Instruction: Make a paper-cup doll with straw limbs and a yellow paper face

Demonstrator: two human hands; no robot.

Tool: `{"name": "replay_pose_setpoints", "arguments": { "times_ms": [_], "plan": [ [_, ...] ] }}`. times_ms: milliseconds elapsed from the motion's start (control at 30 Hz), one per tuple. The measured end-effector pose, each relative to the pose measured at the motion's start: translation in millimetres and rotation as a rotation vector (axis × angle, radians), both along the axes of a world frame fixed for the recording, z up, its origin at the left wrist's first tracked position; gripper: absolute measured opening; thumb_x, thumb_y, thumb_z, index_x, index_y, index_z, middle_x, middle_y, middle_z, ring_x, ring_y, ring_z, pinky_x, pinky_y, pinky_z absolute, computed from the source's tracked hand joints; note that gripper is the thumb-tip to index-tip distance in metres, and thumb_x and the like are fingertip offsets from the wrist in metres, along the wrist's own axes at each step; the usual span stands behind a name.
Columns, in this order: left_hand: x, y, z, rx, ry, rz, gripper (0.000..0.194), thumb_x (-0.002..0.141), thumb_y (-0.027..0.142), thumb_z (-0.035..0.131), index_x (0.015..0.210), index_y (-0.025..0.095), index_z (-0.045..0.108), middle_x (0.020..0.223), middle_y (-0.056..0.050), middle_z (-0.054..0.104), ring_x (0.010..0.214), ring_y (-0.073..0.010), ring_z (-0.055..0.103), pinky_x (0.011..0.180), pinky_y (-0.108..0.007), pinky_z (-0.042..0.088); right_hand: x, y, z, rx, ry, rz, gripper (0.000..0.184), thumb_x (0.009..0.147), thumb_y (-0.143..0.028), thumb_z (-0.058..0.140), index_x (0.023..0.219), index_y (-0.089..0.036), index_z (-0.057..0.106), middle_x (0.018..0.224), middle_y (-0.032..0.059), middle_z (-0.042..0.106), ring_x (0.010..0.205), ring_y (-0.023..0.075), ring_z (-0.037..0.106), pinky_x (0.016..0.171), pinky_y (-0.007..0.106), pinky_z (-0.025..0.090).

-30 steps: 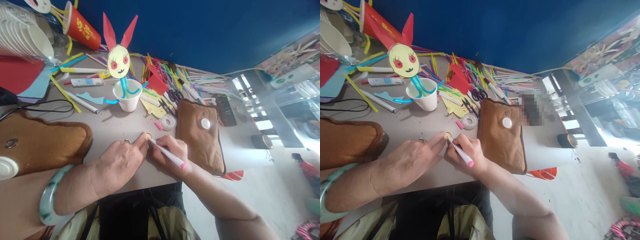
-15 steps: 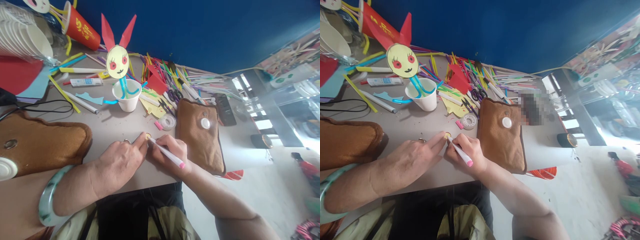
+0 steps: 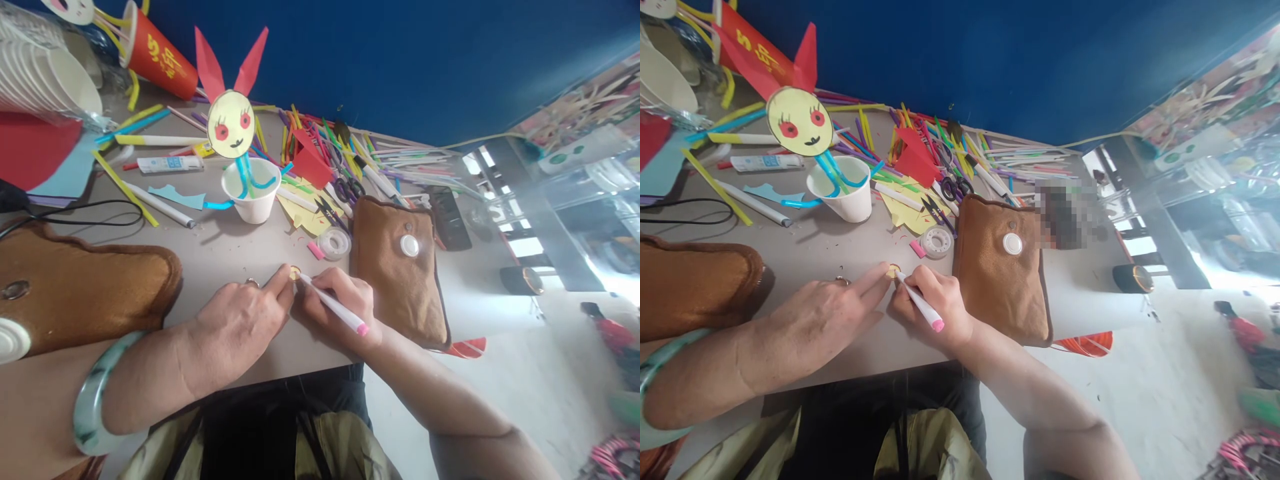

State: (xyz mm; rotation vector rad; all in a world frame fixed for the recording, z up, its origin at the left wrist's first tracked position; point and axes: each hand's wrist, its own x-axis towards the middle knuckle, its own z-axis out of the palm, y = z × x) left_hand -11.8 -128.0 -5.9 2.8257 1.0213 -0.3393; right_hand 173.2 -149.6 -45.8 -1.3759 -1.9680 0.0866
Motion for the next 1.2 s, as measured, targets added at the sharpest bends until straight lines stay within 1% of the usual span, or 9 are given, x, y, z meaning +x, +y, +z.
{"name": "replay_pose_setpoints", "arguments": {
  "times_ms": [167, 300, 533, 667, 733, 800, 933, 1067, 1200],
  "plan": [
    [-1.6, -0.7, -3.0, 0.017, -0.020, 0.005, 0.041, 0.094, 0.010, 0.042, 0.133, 0.019, 0.054, 0.144, -0.014, 0.052, 0.064, -0.0130, 0.068, 0.047, -0.025, 0.050, -0.1, -0.7, 1.3, -0.022, 0.021, -0.019, 0.021, 0.076, -0.014, 0.058, 0.065, -0.022, 0.042, 0.053, -0.0056, 0.053, 0.042, 0.0057, 0.045, 0.042, 0.018, 0.035],
    [-2.0, -1.0, -3.9, 0.008, -0.037, 0.017, 0.039, 0.096, 0.013, 0.042, 0.133, 0.020, 0.054, 0.147, -0.013, 0.051, 0.065, -0.0117, 0.068, 0.049, -0.024, 0.050, -0.3, -0.8, 2.7, -0.040, 0.031, -0.016, 0.022, 0.076, -0.013, 0.057, 0.065, -0.022, 0.041, 0.053, -0.0057, 0.052, 0.042, 0.0053, 0.043, 0.041, 0.018, 0.034],
    [-1.0, -0.4, 1.5, -0.058, -0.029, 0.033, 0.045, 0.094, 0.008, 0.045, 0.137, 0.020, 0.052, 0.151, -0.016, 0.047, 0.065, -0.0102, 0.068, 0.054, -0.023, 0.053, -0.2, -1.9, 2.1, -0.052, 0.034, -0.029, 0.022, 0.076, -0.013, 0.057, 0.064, -0.022, 0.041, 0.052, -0.0064, 0.050, 0.041, 0.0046, 0.040, 0.041, 0.017, 0.035],
    [-0.5, 0.4, 4.2, -0.049, 0.033, -0.003, 0.053, 0.092, 0.005, 0.044, 0.143, 0.020, 0.049, 0.154, -0.016, 0.044, 0.066, -0.0125, 0.069, 0.051, -0.025, 0.053, 0.4, -2.9, 1.5, -0.059, 0.034, -0.025, 0.020, 0.077, -0.014, 0.057, 0.066, -0.022, 0.042, 0.052, -0.0063, 0.051, 0.042, 0.0045, 0.039, 0.042, 0.017, 0.036],
    [-0.4, 0.4, 4.3, -0.035, 0.054, -0.018, 0.054, 0.092, 0.005, 0.043, 0.144, 0.020, 0.048, 0.155, -0.015, 0.043, 0.066, -0.0141, 0.070, 0.050, -0.027, 0.053, 0.7, -3.4, 0.9, -0.066, 0.028, -0.024, 0.020, 0.077, -0.014, 0.057, 0.067, -0.022, 0.042, 0.053, -0.0059, 0.053, 0.042, 0.0047, 0.041, 0.042, 0.017, 0.036],
    [-0.4, 0.3, 3.5, -0.028, 0.040, -0.015, 0.051, 0.094, 0.007, 0.042, 0.143, 0.020, 0.049, 0.154, -0.015, 0.044, 0.066, -0.0143, 0.069, 0.049, -0.028, 0.053, 1.0, -3.9, 0.0, -0.071, 0.026, -0.031, 0.020, 0.077, -0.014, 0.057, 0.067, -0.022, 0.042, 0.055, -0.0053, 0.055, 0.043, 0.0049, 0.042, 0.043, 0.017, 0.037],
    [-0.6, 0.2, 2.2, -0.030, 0.009, 0.003, 0.045, 0.095, 0.010, 0.043, 0.138, 0.019, 0.052, 0.152, -0.015, 0.045, 0.063, -0.0132, 0.068, 0.049, -0.028, 0.052, 1.7, -4.7, -2.1, -0.078, 0.044, -0.030, 0.020, 0.075, -0.014, 0.058, 0.067, -0.022, 0.042, 0.057, -0.0049, 0.057, 0.043, 0.0055, 0.044, 0.043, 0.018, 0.037],
    [-0.7, 0.2, 3.1, -0.057, -0.003, 0.019, 0.042, 0.095, 0.011, 0.044, 0.135, 0.020, 0.054, 0.150, -0.014, 0.048, 0.063, -0.0115, 0.068, 0.051, -0.026, 0.052, 2.2, -4.9, -2.1, -0.077, 0.045, -0.006, 0.019, 0.076, -0.013, 0.058, 0.069, -0.023, 0.043, 0.059, -0.0037, 0.060, 0.044, 0.0063, 0.049, 0.044, 0.019, 0.040],
    [-1.0, -0.1, 2.8, -0.037, 0.007, 0.008, 0.043, 0.096, 0.011, 0.043, 0.137, 0.020, 0.052, 0.151, -0.014, 0.048, 0.063, -0.0117, 0.067, 0.050, -0.025, 0.050, 2.2, -5.2, -1.5, -0.055, 0.043, 0.000, 0.018, 0.075, -0.012, 0.058, 0.069, -0.022, 0.044, 0.059, -0.0031, 0.061, 0.047, 0.0075, 0.054, 0.046, 0.019, 0.043]
  ]
}}
